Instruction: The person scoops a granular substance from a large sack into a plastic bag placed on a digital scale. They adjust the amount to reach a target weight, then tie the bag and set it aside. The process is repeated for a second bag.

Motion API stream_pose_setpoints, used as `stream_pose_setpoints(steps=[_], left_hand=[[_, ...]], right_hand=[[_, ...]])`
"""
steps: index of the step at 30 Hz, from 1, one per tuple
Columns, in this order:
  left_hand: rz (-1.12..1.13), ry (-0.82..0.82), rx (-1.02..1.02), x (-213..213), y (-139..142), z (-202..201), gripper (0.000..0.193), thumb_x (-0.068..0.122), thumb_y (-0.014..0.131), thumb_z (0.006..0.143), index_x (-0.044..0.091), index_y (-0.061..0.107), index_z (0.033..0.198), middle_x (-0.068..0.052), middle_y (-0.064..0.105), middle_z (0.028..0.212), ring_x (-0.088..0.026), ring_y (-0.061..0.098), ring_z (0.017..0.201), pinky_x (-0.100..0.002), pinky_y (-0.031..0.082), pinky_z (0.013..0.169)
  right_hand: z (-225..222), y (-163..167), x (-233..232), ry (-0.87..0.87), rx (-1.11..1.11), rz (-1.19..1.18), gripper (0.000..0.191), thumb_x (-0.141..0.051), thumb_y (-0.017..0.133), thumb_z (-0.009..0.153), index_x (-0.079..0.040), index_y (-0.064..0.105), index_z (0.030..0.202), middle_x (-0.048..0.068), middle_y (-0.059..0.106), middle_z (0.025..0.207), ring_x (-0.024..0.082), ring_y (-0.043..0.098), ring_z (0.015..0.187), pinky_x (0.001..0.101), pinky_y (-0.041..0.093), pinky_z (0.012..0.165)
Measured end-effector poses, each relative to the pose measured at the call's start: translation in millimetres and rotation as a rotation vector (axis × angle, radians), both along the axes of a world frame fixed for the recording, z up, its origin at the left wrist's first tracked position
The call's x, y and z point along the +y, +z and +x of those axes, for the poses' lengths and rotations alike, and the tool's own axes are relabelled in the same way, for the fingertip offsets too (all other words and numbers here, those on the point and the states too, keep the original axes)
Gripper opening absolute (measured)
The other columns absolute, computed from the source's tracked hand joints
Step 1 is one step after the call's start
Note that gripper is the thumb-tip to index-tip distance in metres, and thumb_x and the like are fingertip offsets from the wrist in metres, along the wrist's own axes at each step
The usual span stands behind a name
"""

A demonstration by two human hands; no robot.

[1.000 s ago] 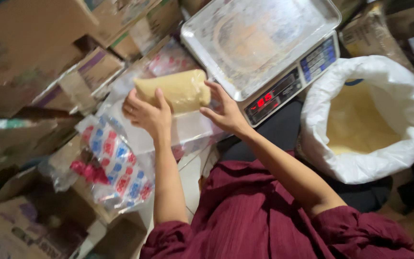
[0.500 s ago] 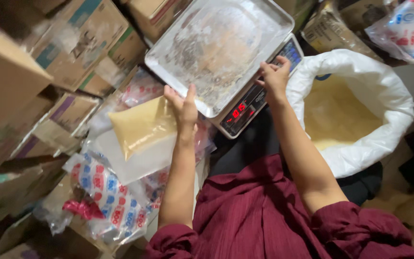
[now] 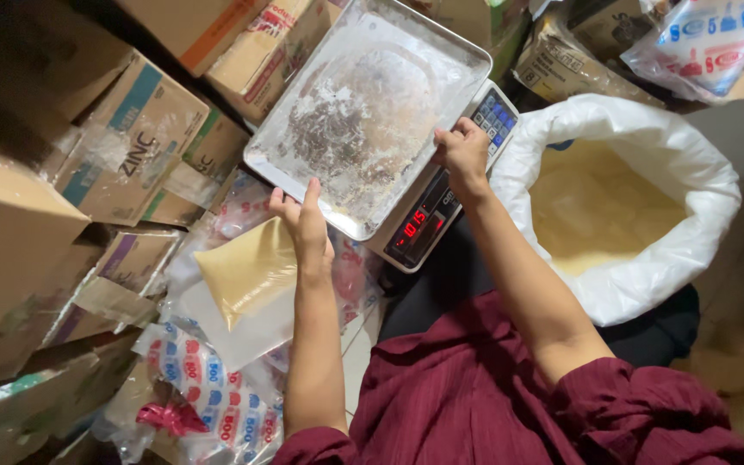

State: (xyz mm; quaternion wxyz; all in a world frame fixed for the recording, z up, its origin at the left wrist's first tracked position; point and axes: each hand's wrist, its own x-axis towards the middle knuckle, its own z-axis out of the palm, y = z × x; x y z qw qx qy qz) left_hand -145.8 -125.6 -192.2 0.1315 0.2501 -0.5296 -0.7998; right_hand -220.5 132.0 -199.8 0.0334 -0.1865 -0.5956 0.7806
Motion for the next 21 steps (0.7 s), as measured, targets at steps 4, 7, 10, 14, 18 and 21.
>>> stream_pose_setpoints(steps=[4,7,10,14,18,21], left_hand=[[-0.054,0.007,0.078,6,12,4,0.078,0.007,0.067,0.094,-0.003,0.013,0.149,-0.022,0.044,0.148,-0.027,0.048,0.133,-0.04,0.038,0.114],[-0.077,0.015,0.096,22,27,9,0.078,0.007,0.067,0.095,-0.004,0.013,0.15,-0.02,0.042,0.146,-0.026,0.047,0.132,-0.041,0.039,0.114],[-0.077,-0.011,0.131,49,43,7,0.074,0.008,0.066,0.096,0.0,0.016,0.15,-0.016,0.043,0.144,-0.023,0.049,0.129,-0.039,0.039,0.112],[-0.026,-0.186,0.097,106,50,5,0.058,0.015,0.06,0.098,0.004,0.032,0.148,-0.012,0.054,0.13,-0.018,0.054,0.107,-0.034,0.047,0.09],[0.02,-0.444,0.097,189,38,-6,0.047,0.018,0.06,0.105,-0.001,0.043,0.144,-0.013,0.057,0.114,-0.018,0.055,0.095,-0.035,0.05,0.078],[0.038,-0.607,0.018,254,19,-13,0.051,0.022,0.061,0.102,0.002,0.042,0.144,-0.009,0.057,0.114,-0.018,0.055,0.096,-0.034,0.05,0.074]], right_hand=[[11,5,7,-0.008,0.022,-0.203,0.008,-0.001,0.064,0.09,0.0,0.064,0.098,0.003,0.068,0.081,0.015,0.07,0.067,0.0343,0.066,0.061],[19,18,25,-0.023,0.123,-0.266,0.015,0.001,0.066,0.094,0.001,0.065,0.109,0.004,0.067,0.085,0.013,0.064,0.067,0.0323,0.059,0.059],[39,40,67,-0.07,0.107,-0.234,0.019,0.0,0.061,0.091,-0.001,0.064,0.11,0.007,0.074,0.088,0.016,0.072,0.07,0.0338,0.063,0.061],[71,67,149,-0.174,0.229,-0.15,0.02,0.002,0.063,0.094,0.002,0.066,0.114,0.008,0.073,0.088,0.016,0.071,0.069,0.0328,0.063,0.062],[105,84,250,-0.303,0.341,-0.004,0.019,0.003,0.066,0.098,0.002,0.065,0.117,0.009,0.074,0.096,0.016,0.073,0.075,0.0322,0.065,0.069],[133,89,314,-0.354,0.428,0.088,0.02,0.003,0.067,0.1,0.003,0.064,0.119,0.011,0.074,0.099,0.017,0.072,0.077,0.0331,0.063,0.067]])
